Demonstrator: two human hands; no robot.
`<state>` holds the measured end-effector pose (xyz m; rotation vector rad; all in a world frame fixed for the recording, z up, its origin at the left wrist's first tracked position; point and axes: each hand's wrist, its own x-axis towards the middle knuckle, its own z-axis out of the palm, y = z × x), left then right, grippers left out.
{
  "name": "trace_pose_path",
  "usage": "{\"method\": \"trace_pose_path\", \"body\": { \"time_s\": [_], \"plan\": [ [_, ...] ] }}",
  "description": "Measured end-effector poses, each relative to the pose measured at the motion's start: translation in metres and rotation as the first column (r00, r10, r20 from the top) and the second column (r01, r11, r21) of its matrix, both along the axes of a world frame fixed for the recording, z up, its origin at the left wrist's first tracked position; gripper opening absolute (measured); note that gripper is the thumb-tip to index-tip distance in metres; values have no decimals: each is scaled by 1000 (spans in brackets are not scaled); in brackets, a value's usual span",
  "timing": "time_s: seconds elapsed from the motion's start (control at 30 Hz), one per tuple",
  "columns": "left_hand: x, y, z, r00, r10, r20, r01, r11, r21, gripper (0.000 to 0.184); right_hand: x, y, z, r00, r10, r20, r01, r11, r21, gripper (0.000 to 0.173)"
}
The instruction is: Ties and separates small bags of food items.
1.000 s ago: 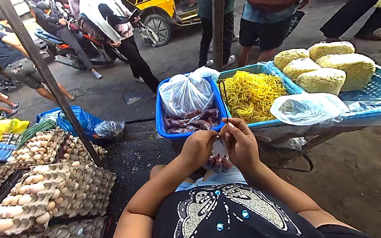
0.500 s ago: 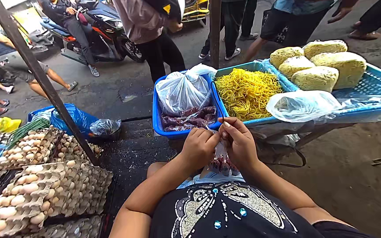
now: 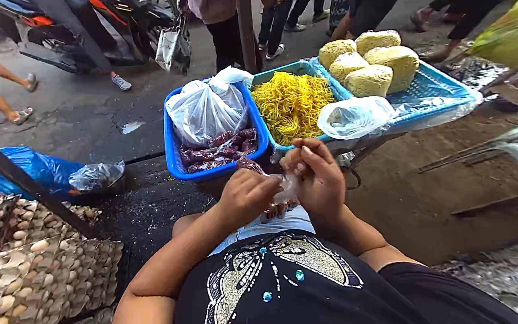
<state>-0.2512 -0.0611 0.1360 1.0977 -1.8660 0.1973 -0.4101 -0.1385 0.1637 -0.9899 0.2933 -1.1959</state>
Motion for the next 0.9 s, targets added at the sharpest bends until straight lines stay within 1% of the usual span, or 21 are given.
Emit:
{"method": "trace_pose_path", "body": {
  "time_s": [0.07, 0.1, 0.13, 0.17, 0.2, 0.23, 0.27, 0.3, 0.33, 0.4, 0.5, 0.53, 0.57, 0.6, 0.63, 0.67, 0.7, 0.77, 0.8, 0.83, 0.9],
  "plan": [
    [24, -13, 5, 997, 75, -35, -71, 993, 97, 24, -15, -4, 8, 996, -63, 67, 70, 993, -99, 19],
    [39, -24, 7, 990, 138, -11, -134, 975, 175, 25, -22, -6, 13, 990, -97, 103, 110, 986, -127, 18],
    [57, -38, 8, 978, 206, 29, -205, 935, 290, 26, -28, -7, 17, 981, -137, 134, 157, 976, -150, 18],
    [76, -52, 7, 963, 256, 80, -264, 857, 442, 29, -33, -7, 20, 971, -176, 160, 203, 964, -170, 18],
    [94, -66, 4, 953, 271, 133, -295, 737, 608, 34, -37, -8, 21, 961, -212, 179, 245, 952, -184, 18],
    [109, -79, 0, 948, 257, 186, -306, 585, 751, 41, -39, -8, 22, 951, -247, 187, 282, 940, -194, 19],
    [119, -91, -5, 948, 216, 235, -310, 446, 839, 50, -41, -10, 21, 942, -276, 189, 313, 928, -203, 19],
    [124, -101, -11, 951, 158, 265, -306, 359, 882, 58, -44, -12, 20, 935, -302, 186, 338, 917, -213, 18],
    [123, -108, -16, 956, 91, 279, -293, 324, 900, 62, -47, -14, 18, 927, -331, 177, 365, 905, -219, 19],
    [112, -118, -19, 964, -38, 263, -235, 340, 911, 60, -55, -21, 15, 903, -403, 149, 428, 876, -225, 21],
    [92, -133, -28, 959, -174, 225, -129, 438, 890, 30, -64, -28, 14, 857, -496, 142, 515, 834, -199, 25],
    [86, -139, -31, 956, -170, 239, -133, 475, 870, 25, -65, -29, 14, 849, -507, 147, 527, 826, -199, 25],
    [81, -145, -33, 955, -131, 264, -166, 501, 849, 25, -66, -30, 15, 846, -511, 152, 532, 822, -202, 25],
    [77, -150, -33, 956, -65, 286, -217, 503, 837, 25, -67, -30, 15, 846, -512, 151, 533, 820, -206, 25],
    [72, -154, -32, 954, 24, 300, -274, 479, 834, 26, -67, -30, 15, 846, -512, 149, 533, 821, -206, 25],
    [67, -157, -31, 942, 124, 312, -334, 422, 843, 27, -67, -30, 14, 847, -512, 141, 531, 823, -204, 26],
    [63, -160, -30, 922, 209, 327, -381, 333, 862, 31, -67, -31, 13, 849, -511, 135, 528, 826, -195, 26],
    [59, -168, -35, 896, 278, 345, -396, 154, 905, 43, -65, -31, 10, 857, -502, 120, 516, 839, -173, 26],
    [59, -169, -40, 898, 282, 338, -381, 113, 918, 45, -63, -30, 9, 864, -491, 109, 503, 848, -167, 26],
    [58, -169, -44, 900, 281, 334, -374, 105, 921, 45, -60, -29, 8, 874, -476, 100, 486, 858, -164, 26],
    [60, -168, -47, 894, 270, 359, -404, 136, 905, 42, -56, -28, 8, 890, -447, 93, 456, 874, -166, 26]
  ]
}}
